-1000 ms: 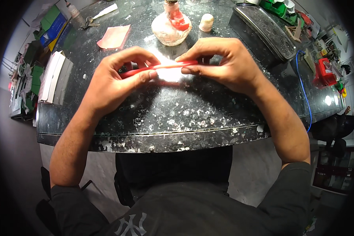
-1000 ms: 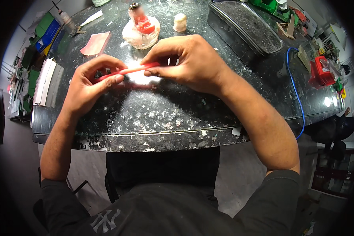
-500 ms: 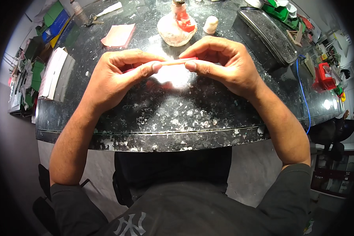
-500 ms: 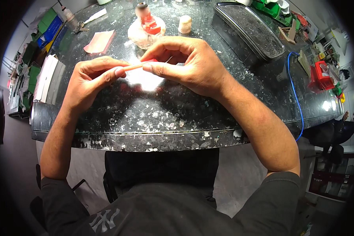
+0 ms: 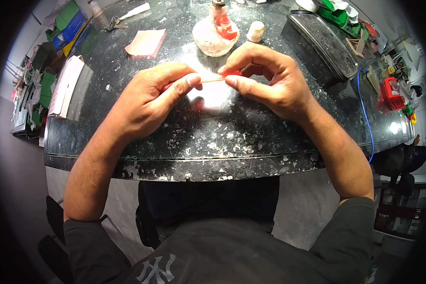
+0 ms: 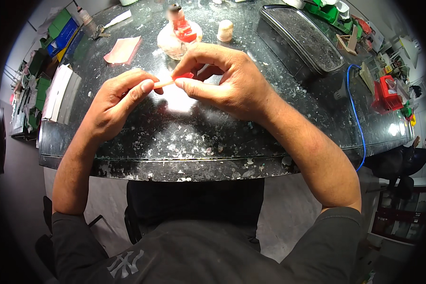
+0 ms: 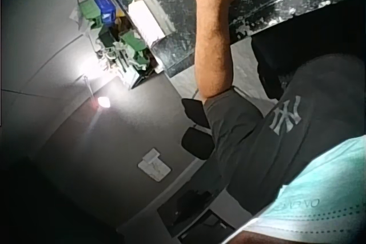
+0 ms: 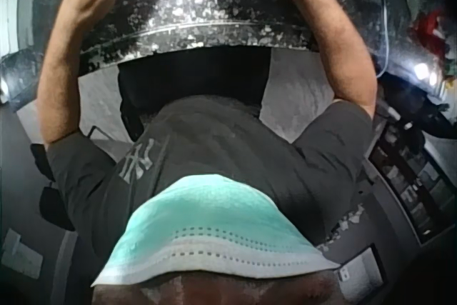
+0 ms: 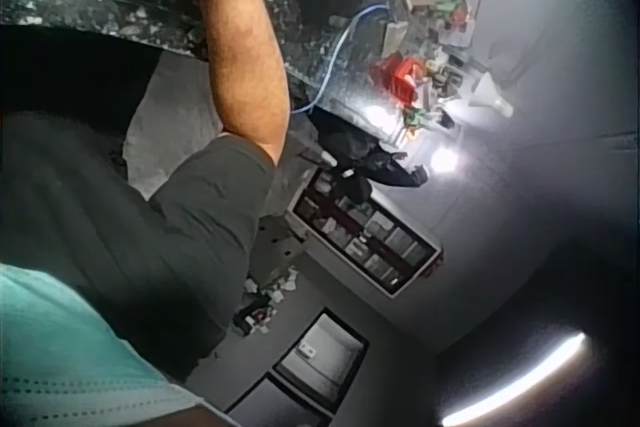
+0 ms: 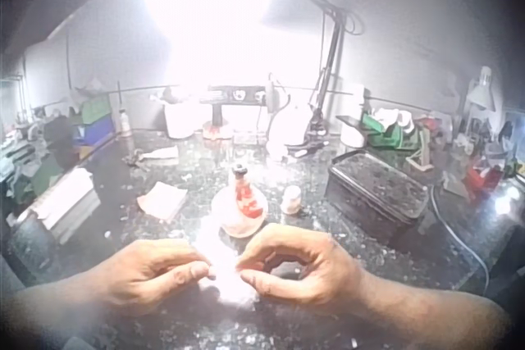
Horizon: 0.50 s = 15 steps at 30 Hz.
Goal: The person heats dental wax sheets over a burner flame, rolls them into cylinders by hand, trims the ends with a blade, and bends a wax roll into a curved arch.
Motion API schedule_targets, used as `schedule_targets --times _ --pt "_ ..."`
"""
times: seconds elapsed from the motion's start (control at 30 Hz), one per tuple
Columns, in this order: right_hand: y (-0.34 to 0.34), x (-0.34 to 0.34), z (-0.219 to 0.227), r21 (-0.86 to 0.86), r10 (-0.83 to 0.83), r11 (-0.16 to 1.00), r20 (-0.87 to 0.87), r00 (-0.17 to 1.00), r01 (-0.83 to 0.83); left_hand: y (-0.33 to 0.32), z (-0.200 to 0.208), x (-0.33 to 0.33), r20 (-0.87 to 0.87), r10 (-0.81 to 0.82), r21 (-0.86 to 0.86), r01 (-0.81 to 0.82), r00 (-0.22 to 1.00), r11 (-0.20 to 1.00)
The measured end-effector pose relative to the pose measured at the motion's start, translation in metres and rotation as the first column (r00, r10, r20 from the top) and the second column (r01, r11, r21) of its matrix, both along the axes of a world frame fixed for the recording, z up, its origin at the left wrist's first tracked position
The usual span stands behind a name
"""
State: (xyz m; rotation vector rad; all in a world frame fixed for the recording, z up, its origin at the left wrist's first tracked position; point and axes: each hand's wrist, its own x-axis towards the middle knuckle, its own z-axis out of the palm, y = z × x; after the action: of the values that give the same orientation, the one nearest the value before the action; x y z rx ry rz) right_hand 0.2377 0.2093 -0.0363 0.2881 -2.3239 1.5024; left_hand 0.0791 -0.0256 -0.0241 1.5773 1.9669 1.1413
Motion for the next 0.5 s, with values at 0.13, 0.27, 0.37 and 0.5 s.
schedule_targets --times 0.13,0.27,0.37,0.5 --pt "-0.007 -0.004 -0.008 -0.017 -0.006 1.0 -0.07 0.998 0.005 0.002 -0.001 0.003 -0.015 0.004 0.027 -0.004 1.0 1.0" --pt "-0.007 -0.004 0.0 0.101 -0.002 0.995 -0.106 0.994 0.013 0.002 0.006 0.009 0.053 -0.008 -0.035 0.01 0.999 0.999" --pt "-0.007 -0.004 0.002 0.2 0.007 0.979 -0.171 0.985 0.028 0.002 0.002 0.009 0.053 -0.029 0.004 0.029 0.998 1.0" --pt "-0.011 -0.003 0.001 0.137 -0.012 0.99 -0.108 0.994 0.027 0.002 0.001 0.011 0.088 -0.042 0.01 0.041 0.995 0.999"
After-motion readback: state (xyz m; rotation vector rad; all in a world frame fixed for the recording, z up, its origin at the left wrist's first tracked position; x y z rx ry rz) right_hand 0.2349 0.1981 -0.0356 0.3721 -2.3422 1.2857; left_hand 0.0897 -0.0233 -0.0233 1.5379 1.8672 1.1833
